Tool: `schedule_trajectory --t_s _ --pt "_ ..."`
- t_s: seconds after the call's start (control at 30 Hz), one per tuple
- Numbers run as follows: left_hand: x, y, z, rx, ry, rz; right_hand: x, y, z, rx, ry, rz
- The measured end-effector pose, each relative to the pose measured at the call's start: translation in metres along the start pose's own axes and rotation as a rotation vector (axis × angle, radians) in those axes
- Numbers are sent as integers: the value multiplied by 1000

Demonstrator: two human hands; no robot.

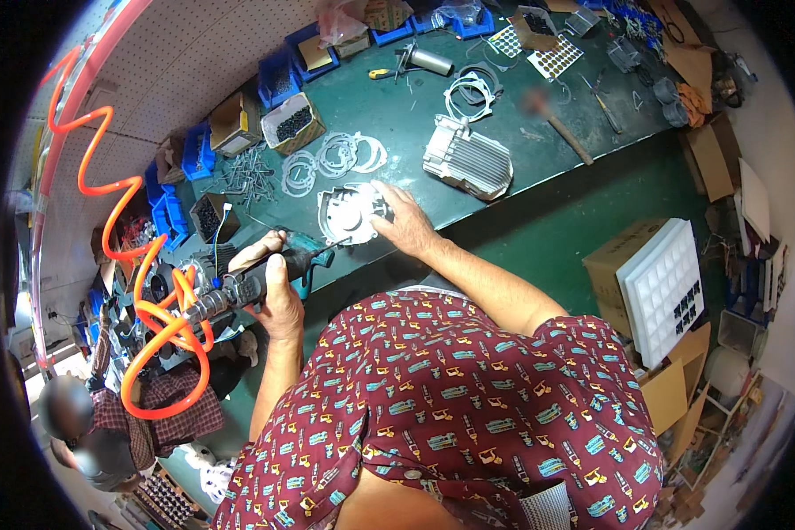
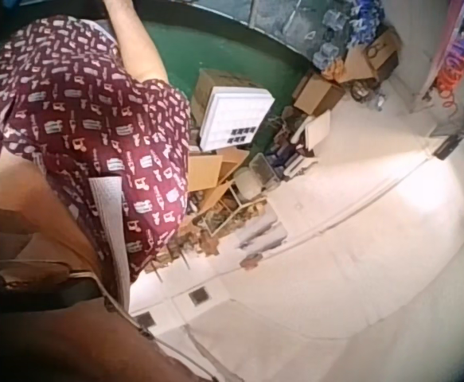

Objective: The person assembles small electronic components on a workbench. They use a power drill to fasten screws into a circular metal housing, then attach black cylindrical parts to the assembly. The person also uses a pneumatic tool to clean or adjust the unit before placing it on the table.

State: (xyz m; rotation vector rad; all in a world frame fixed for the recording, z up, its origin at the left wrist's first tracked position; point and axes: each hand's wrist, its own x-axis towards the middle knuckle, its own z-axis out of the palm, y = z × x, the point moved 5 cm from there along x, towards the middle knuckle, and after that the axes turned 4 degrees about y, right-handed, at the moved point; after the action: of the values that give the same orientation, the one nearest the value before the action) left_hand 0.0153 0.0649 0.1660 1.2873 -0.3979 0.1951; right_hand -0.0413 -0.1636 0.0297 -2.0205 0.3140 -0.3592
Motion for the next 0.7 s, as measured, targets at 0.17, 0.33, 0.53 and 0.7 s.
schedule_trajectory --t_s 0.17,0.33,0.53,0.7 --pt "1 5 7 103 -66 -79 0 1 -1 1 -4 2" --pt "7 14 36 120 -316 -33 -2 -7 -4 -47 26 -34" --pt "9 -5 48 -17 -377 -25 -3 -6 -2 -62 63 -24" --pt "12 -6 51 -10 -378 -32 -4 -10 -6 -20 52 10"
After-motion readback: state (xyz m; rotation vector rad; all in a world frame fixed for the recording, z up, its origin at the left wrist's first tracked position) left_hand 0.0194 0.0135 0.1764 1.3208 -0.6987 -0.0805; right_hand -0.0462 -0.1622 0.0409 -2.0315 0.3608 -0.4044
